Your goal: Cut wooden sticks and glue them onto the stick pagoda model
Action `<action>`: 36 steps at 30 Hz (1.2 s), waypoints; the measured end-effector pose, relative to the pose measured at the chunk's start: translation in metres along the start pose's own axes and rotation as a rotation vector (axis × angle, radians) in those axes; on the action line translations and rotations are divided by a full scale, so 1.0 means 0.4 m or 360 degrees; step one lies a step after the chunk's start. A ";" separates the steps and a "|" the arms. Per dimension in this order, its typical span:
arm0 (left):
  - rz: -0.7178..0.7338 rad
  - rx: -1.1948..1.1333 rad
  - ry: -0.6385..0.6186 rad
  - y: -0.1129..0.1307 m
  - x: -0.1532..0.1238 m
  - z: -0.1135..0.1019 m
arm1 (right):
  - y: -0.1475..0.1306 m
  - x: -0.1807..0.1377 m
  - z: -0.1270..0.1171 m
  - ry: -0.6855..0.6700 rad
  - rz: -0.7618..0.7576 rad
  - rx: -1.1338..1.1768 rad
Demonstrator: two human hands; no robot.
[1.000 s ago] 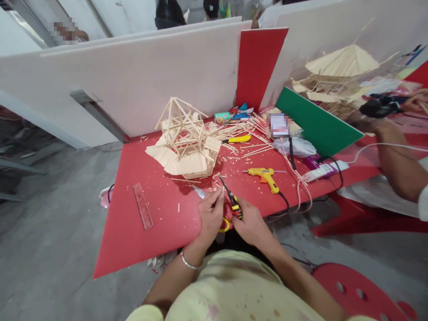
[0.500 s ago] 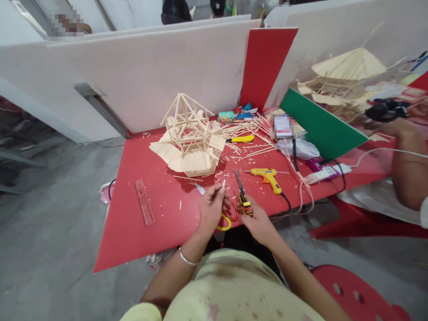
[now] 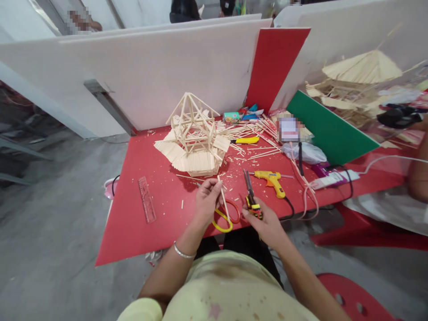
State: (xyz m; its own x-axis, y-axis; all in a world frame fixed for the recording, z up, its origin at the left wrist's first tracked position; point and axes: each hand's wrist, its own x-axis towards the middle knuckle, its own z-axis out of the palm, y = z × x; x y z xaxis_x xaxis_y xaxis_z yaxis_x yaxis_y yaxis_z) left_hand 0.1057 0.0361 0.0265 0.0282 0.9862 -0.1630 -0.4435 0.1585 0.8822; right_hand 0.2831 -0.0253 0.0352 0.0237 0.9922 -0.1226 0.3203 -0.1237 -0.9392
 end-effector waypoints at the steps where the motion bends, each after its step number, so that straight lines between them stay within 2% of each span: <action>1: -0.0017 -0.0051 -0.0011 -0.001 0.005 0.004 | -0.007 0.002 0.013 0.0019 0.0035 0.0087; 5: -0.0054 -0.0197 0.0026 -0.007 0.027 0.018 | -0.008 0.017 0.071 0.0102 0.0083 0.0428; 8: -0.0066 -0.0258 0.0073 -0.009 0.040 0.023 | -0.002 0.033 0.096 0.0129 0.0055 0.0522; 12: -0.0095 -0.0368 0.0124 -0.004 0.056 0.025 | -0.017 0.048 0.106 -0.0003 -0.0014 0.0421; 21: -0.0192 -0.0477 0.0002 -0.003 0.069 0.015 | -0.034 0.084 0.125 0.0157 -0.0115 0.0251; 30: -0.0248 -0.0569 0.0029 0.003 0.095 0.005 | -0.022 0.098 0.131 0.0195 -0.0107 0.0189; 36: -0.0253 -0.0581 0.0053 0.011 0.104 0.010 | -0.038 0.108 0.132 0.0228 -0.0121 0.0183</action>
State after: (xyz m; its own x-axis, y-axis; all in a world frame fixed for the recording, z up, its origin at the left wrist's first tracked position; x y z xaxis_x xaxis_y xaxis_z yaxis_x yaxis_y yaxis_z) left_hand 0.1086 0.0781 0.0254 0.0959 0.9477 -0.3045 -0.7253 0.2760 0.6307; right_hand 0.2294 0.0186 0.0272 0.1407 0.9900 -0.0109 0.2160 -0.0414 -0.9755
